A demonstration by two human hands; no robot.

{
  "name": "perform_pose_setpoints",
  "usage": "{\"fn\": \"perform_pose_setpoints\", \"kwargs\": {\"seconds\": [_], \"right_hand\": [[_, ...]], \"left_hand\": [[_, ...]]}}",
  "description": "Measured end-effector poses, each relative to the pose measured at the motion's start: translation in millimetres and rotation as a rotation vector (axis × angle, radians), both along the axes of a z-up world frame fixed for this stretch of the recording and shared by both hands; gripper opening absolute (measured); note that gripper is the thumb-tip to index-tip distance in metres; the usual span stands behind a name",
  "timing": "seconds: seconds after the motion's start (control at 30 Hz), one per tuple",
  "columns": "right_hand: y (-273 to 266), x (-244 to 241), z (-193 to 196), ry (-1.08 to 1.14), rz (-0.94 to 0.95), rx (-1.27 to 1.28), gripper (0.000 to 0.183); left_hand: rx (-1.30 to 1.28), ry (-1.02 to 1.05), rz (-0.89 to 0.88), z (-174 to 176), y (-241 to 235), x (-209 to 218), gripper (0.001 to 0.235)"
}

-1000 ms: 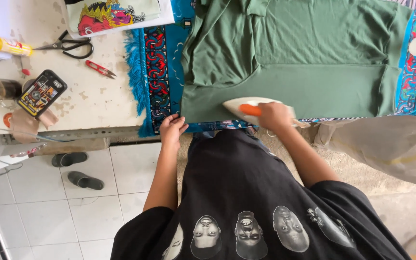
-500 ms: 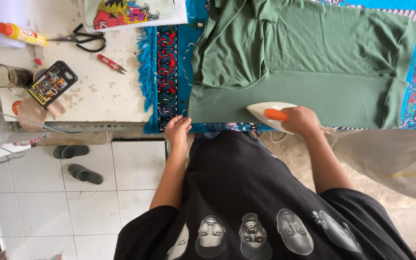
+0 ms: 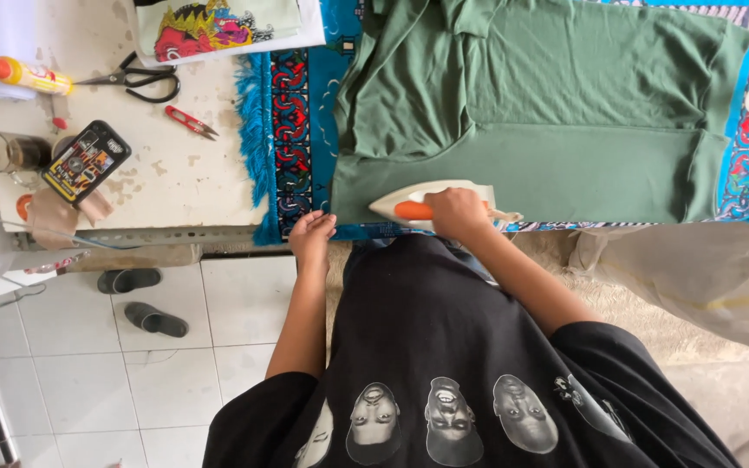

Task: The person irons a green shirt laid out on a patterned mat. They spray the shirt with water, then use an iron to smooth the fabric, moving the iron back and forth across the surface. The person adjusts the shirt edges and continues ironing until the end of the clip.

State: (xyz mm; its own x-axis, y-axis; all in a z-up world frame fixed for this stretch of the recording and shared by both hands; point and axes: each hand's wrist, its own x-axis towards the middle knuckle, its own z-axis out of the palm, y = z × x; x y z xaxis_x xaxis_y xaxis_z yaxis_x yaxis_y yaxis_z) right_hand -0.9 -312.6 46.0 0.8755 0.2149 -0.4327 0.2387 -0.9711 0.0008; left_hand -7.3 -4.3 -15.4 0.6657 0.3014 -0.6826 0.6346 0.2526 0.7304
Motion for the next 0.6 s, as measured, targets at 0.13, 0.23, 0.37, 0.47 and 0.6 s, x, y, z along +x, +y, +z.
{"fn": "perform_pose_setpoints", "kwargs": {"seconds": [0.13, 0.23, 0.37, 0.47, 0.6], "right_hand": [[-102, -19, -23, -0.060, -0.299, -0.020, 0.033], [-168, -32, 0, 0.002, -0.590, -0.085, 0.042], [-280, -55, -41, -0.164, -1.030, -0.023, 0.048], [-306, -54, -41, -0.030, -1.205, 0.212, 0.047], [-254, -37, -13, -0.026, -1.232, 0.341, 0.054]], "left_hand": [[0.032, -0.004, 0.009, -5, -2, 1, 0.042], [0.081, -0.019, 0.007, -3, -4, 0, 0.041], [0.202, -0.060, -0.024, -14, -9, -2, 0.036], [1.129, -0.366, -0.497, 40, -28, -1, 0.036], [1.322, -0.980, -0.694, 55, -58, -1, 0.042]]}}
